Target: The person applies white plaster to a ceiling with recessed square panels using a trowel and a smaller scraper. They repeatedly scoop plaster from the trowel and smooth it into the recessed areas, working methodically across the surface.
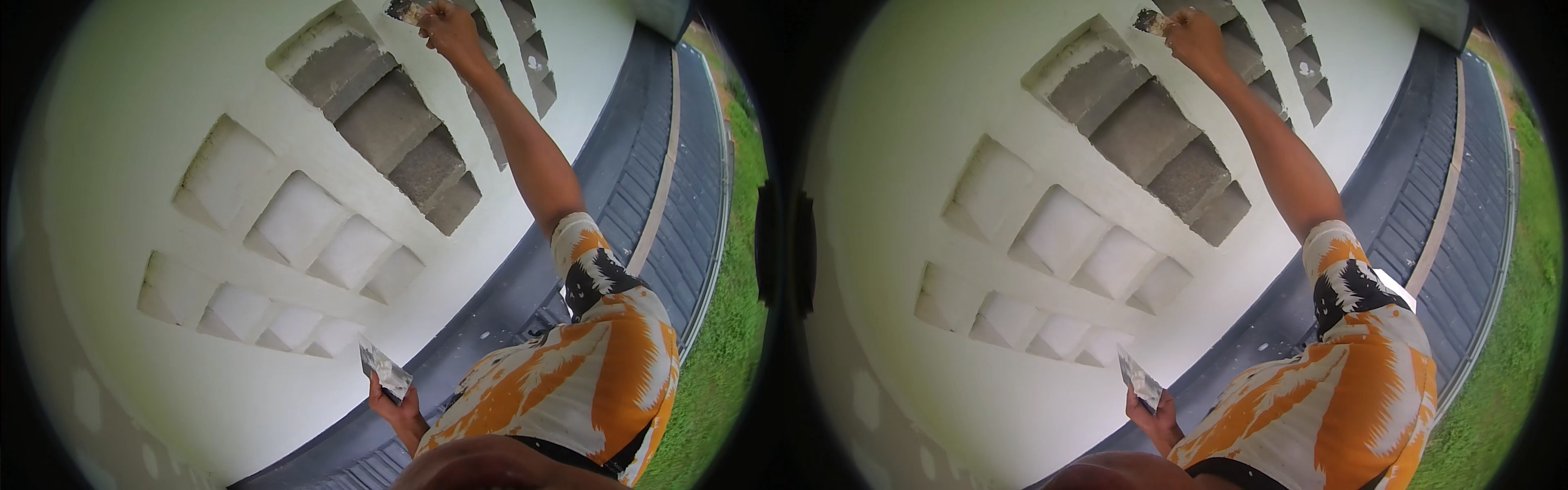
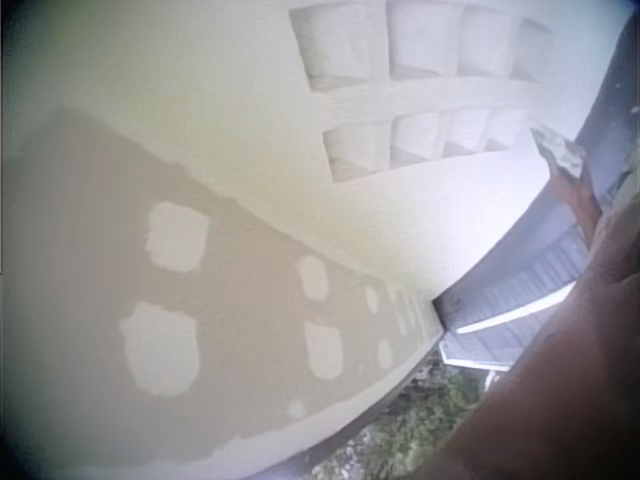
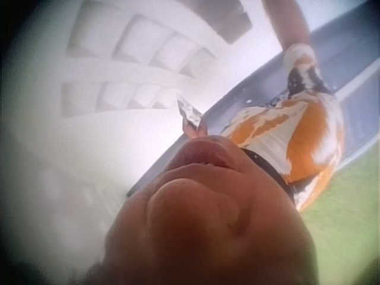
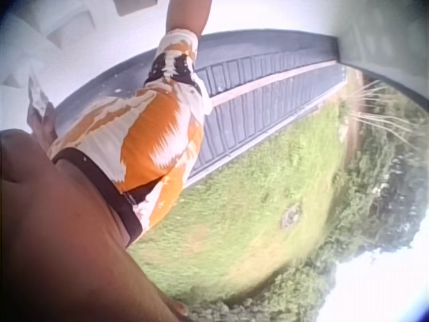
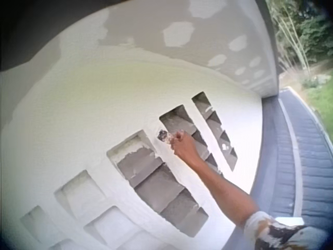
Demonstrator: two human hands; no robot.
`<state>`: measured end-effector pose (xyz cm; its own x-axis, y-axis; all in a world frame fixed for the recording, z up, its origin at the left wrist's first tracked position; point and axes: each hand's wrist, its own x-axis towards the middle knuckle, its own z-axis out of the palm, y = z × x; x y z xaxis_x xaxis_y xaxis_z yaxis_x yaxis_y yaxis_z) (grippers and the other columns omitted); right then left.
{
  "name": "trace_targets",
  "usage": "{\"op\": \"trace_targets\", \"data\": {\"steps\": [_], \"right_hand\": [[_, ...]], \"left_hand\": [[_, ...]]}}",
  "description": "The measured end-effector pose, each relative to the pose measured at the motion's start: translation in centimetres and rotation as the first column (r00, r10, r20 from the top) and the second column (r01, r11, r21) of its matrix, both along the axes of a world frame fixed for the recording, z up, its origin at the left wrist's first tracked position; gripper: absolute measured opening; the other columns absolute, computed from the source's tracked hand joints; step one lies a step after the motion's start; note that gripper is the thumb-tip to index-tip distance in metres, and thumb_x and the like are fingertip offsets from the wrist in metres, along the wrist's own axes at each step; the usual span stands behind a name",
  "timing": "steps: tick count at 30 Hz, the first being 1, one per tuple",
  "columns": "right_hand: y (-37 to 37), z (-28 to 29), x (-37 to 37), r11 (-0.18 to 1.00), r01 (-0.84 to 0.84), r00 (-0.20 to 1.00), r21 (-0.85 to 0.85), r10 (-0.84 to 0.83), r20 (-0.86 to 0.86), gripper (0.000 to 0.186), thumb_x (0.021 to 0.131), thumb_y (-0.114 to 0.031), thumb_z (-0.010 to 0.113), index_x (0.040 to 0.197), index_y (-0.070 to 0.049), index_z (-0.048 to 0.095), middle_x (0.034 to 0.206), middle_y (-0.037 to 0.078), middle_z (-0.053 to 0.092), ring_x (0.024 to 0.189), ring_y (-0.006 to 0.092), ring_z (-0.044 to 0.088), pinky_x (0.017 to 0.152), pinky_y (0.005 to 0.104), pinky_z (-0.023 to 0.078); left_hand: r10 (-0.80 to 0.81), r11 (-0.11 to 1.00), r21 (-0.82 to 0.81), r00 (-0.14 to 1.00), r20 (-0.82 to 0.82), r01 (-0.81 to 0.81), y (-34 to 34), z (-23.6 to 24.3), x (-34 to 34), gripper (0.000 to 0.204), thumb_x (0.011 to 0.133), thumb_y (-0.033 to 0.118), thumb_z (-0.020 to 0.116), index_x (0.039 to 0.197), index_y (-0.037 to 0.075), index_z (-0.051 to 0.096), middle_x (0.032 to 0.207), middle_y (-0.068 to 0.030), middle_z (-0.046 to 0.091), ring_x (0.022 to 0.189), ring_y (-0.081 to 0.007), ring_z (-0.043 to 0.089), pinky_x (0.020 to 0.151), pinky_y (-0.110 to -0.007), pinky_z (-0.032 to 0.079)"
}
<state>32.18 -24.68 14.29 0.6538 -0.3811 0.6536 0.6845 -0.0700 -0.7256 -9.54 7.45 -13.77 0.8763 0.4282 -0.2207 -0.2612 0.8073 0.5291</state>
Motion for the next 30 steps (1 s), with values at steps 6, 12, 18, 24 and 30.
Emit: {"op": "trace_targets", "data": {"steps": [6,12,18,24,30], "right_hand": [[5.1,-0.1,-1.1,0.956,0.157,0.988,-0.247,-0.155,0.026,0.015,0.084,-0.015,0.062,0.085,0.0,0.06,0.069,0.013,0.066,0.062,0.0217,0.067,0.062,0.0359,0.052],[8.8,0.6,-0.7,0.917,0.295,0.943,-0.269,-0.325,-0.075,0.018,0.086,-0.021,0.058,0.086,-0.003,0.061,0.074,0.018,0.068,0.071,0.0362,0.068,0.07,0.046,0.053],[8.8,0.4,1.0,0.905,0.362,0.919,-0.224,-0.386,-0.078,0.021,0.088,-0.024,0.058,0.087,-0.004,0.061,0.076,0.018,0.069,0.074,0.0378,0.068,0.071,0.0471,0.053],[8.2,1.1,1.2,0.926,0.313,0.94,-0.21,-0.334,-0.074,0.024,0.091,-0.025,0.057,0.092,-0.002,0.063,0.079,0.022,0.069,0.078,0.0399,0.068,0.073,0.0484,0.053],[8.2,1.5,0.7,0.933,0.274,0.945,-0.235,-0.306,-0.114,0.028,0.093,-0.022,0.052,0.105,0.001,0.064,0.087,0.026,0.069,0.085,0.0425,0.069,0.079,0.0498,0.054]], "left_hand": [[-0.027,0.999,0.02,0.999,0.033,0.027,-0.5,0.4,0.0,0.024,0.097,0.021,0.053,0.114,0.006,0.061,0.097,-0.0034,0.07,0.078,-0.0167,0.069,0.059,-0.03,0.055],[-0.017,1.0,-0.018,1.0,0.022,0.017,-0.6,0.4,1.2,0.025,0.095,0.02,0.055,0.115,0.005,0.061,0.1,-0.0047,0.071,0.084,-0.0178,0.07,0.067,-0.031,0.057],[-0.001,1.0,0.01,0.999,0.051,0.0,-0.2,0.0,0.6,0.025,0.095,0.021,0.055,0.113,0.005,0.063,0.101,-0.0053,0.071,0.086,-0.0174,0.07,0.068,-0.03,0.058],[0.007,1.0,-0.021,0.998,0.06,-0.006,0.1,-0.1,0.4,0.025,0.096,0.02,0.054,0.113,0.004,0.063,0.1,-0.0051,0.071,0.085,-0.0173,0.07,0.068,-0.03,0.058],[0.037,0.999,-0.03,0.999,0.023,-0.036,-0.1,0.1,0.4,0.025,0.096,0.018,0.053,0.114,0.003,0.062,0.1,-0.0052,0.071,0.085,-0.0171,0.071,0.067,-0.029,0.058]]}}
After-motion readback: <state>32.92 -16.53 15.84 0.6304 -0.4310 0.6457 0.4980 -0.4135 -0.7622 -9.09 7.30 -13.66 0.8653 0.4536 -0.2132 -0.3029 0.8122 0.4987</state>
